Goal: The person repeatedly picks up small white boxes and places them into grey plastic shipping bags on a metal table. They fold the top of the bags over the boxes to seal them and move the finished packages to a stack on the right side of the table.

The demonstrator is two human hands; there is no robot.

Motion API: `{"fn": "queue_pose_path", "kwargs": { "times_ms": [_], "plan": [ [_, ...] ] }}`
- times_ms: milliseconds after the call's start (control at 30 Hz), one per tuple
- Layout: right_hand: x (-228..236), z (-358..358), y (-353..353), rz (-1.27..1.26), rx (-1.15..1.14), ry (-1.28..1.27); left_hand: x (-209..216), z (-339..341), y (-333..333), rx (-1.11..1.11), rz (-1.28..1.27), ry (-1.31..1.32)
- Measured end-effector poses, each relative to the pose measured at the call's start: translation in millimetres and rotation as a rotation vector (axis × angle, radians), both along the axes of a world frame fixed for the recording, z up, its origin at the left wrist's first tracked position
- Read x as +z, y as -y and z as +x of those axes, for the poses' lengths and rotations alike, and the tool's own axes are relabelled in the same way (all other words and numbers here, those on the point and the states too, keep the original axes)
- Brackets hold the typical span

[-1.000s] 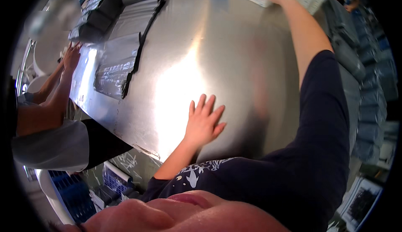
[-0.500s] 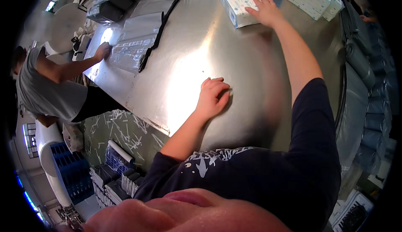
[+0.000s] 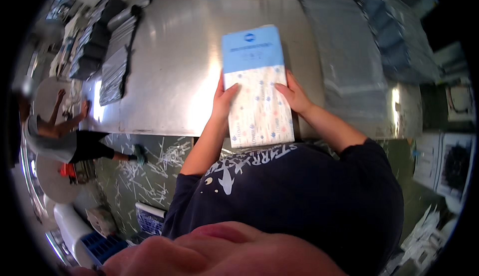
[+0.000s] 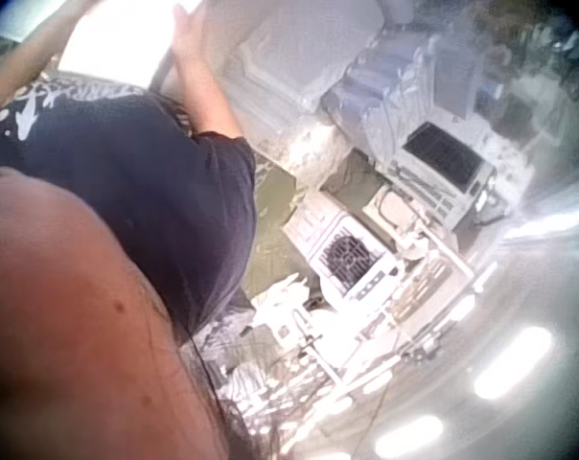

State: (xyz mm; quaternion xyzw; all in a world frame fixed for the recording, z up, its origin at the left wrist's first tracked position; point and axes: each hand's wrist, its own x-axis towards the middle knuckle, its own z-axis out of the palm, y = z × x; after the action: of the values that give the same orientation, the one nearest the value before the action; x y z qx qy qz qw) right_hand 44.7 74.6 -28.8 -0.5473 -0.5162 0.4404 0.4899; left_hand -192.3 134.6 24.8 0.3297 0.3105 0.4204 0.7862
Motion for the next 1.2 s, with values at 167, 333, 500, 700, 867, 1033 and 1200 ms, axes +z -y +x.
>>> {"fn": "queue_pose_path", "kwargs": {
  "times_ms": [167,333,500,700,867,1033,1200],
  "plan": [
    [65.5,78.5,83.3,0.459,0.236,-0.132,5.3,71.3,88.1,0.243,0.598,-0.143],
    [57.7,201.2,176.3,0.327,0.251,0.255,44.8,184.4,60.5,0.094,0.458,0.263],
    [84.3,304.2,159.2,-0.032,0.248,0.642,-45.7,247.8,5.2,0.173,0.150,-0.240],
    [44.6,340.7,50.0,-0.101,0.309,1.521,-5.0,315.3,11.5,-0.292,0.282,-0.582],
    [50.3,366.6,11.9,0.088,-0.091,0.662,13.1,375.7,37.8,-0.264,1.143,-1.450],
    [85.2,320.7,102.2,0.577,0.087,1.031,-32.1,351.2,69.4,0.472,0.174,-0.556],
    [51.9,356.1,120.3,0.281,0.102,0.497,-53.0,332.8,101.8,0.341,0.404,-0.500]
  ]
}}
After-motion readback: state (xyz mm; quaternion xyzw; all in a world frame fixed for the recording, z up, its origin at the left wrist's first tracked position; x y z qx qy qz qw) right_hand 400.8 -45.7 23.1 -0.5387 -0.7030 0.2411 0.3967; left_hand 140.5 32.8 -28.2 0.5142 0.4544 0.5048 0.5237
